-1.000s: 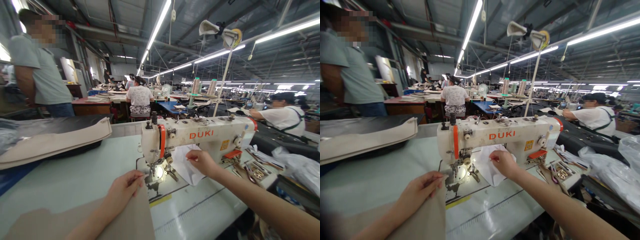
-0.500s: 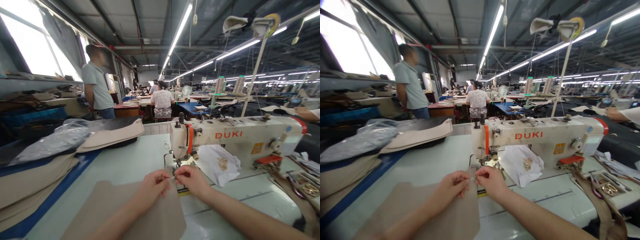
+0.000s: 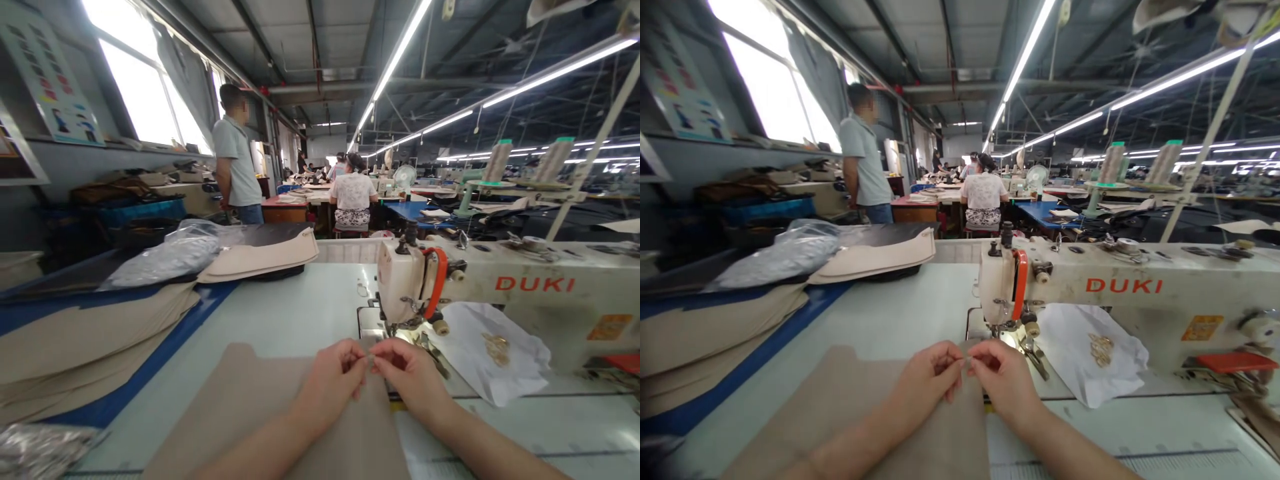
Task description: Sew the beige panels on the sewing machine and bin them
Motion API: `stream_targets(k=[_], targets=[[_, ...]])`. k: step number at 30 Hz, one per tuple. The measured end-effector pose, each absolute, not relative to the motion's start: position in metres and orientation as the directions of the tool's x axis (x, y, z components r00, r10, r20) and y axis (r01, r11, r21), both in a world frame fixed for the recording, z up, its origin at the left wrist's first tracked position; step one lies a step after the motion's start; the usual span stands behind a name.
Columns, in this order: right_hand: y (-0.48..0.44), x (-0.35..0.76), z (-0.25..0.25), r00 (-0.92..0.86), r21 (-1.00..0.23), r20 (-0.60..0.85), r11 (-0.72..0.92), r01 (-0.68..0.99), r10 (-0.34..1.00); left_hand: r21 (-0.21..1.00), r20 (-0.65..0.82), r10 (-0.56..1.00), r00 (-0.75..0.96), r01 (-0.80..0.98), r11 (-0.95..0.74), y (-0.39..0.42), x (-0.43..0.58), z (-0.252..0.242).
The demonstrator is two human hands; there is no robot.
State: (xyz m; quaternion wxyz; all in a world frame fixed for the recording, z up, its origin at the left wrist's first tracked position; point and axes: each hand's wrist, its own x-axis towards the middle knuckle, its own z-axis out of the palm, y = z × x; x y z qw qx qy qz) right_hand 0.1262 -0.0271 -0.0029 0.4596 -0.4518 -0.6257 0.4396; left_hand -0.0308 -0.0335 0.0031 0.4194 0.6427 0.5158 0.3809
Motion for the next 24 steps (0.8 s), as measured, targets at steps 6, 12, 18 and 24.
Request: stream_targets(k=[6,12,18,24], targets=[[-0.033,0.129,0.001,-0.183,-0.913,0.257,0.300,0.276,0.949,0.918,0.094,0.975,0.204,0.360,-0.164,-0.036,-0.031,-0.001],[-0.035,0.130,0.002,-0.212,-0.880,0.322,0.374,0.294,0.923,0.919,0.102,0.971,0.217,0.354,-0.175,-0.038,-0.032,-0.005],[-0.034,0.128,-0.002,-0.252,-0.800,0.391,0.462,0.382,0.885,0.898,0.117,0.969,0.219,0.392,-0.197,-0.038,-0.032,-0.004],[-0.040,0.126,0.000,-0.348,-0.684,0.495,0.604,0.409,0.796,0.920,0.107,0.962,0.250,0.342,-0.191,-0.039,-0.032,-0.004]])
